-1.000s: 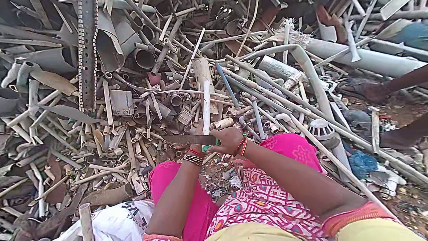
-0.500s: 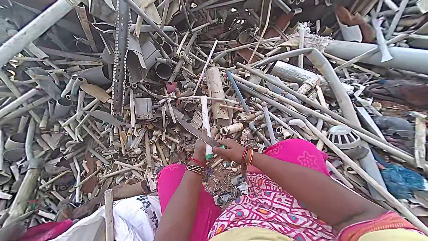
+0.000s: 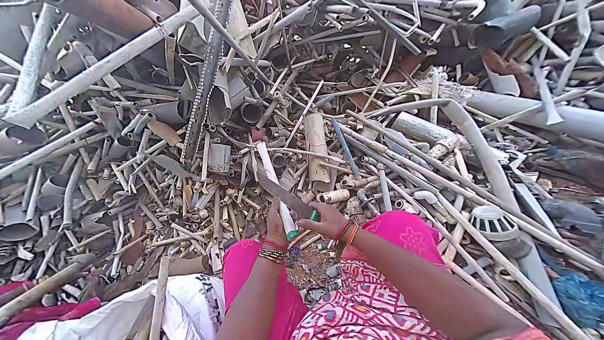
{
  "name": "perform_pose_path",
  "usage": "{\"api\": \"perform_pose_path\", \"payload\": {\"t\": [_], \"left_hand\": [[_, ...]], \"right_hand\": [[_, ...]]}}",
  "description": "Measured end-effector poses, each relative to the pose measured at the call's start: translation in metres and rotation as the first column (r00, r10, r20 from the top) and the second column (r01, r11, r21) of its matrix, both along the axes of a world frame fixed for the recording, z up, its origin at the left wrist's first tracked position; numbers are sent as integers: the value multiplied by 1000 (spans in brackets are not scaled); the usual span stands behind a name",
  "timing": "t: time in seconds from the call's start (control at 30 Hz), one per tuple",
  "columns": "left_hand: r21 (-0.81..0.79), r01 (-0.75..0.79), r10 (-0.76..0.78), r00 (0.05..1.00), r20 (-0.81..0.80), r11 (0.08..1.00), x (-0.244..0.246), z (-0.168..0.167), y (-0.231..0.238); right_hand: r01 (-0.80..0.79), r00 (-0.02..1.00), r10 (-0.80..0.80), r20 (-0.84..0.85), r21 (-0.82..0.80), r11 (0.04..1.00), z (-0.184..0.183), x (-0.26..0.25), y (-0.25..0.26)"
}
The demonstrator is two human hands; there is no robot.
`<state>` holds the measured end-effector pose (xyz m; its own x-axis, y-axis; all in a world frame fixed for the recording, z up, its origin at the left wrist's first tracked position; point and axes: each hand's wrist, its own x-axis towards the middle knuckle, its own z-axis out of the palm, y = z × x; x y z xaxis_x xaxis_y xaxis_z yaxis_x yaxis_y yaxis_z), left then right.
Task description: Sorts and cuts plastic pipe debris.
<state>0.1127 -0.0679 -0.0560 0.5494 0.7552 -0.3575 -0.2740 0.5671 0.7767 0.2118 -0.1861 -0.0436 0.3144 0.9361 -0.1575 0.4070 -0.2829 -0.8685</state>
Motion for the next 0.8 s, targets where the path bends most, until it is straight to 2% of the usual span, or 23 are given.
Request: {"api": "perform_pose_path", "payload": {"t": [0.07, 0.17, 0.23, 0.47, 0.6, 0.73, 0.8], "left_hand": [[66, -59, 60, 998, -7, 996, 1, 1, -1], [166, -86, 70, 993, 96, 982, -4, -10, 2], [149, -108, 87, 986, 144, 983, -2, -11, 3], [51, -44, 27, 954, 298, 998, -2, -13, 11], [24, -33, 24, 949, 313, 999, 2, -14, 19], [42, -71, 56, 958, 282, 997, 5, -15, 23], [58, -71, 48, 944, 327, 996, 6, -17, 23]], "right_hand": [[-33, 998, 36, 44, -78, 996, 2, -3, 1], [-72, 989, 88, 117, -128, 989, 0, -14, 1], [-64, 981, 87, 176, -136, 989, -1, -21, 1], [-27, 950, 54, 309, -90, 996, -9, -28, 1], [-11, 951, 43, 307, -105, 994, -10, -26, 6], [8, 971, 25, 237, -140, 990, -12, -23, 11], [-12, 981, 48, 190, -187, 982, -12, -20, 14]]}}
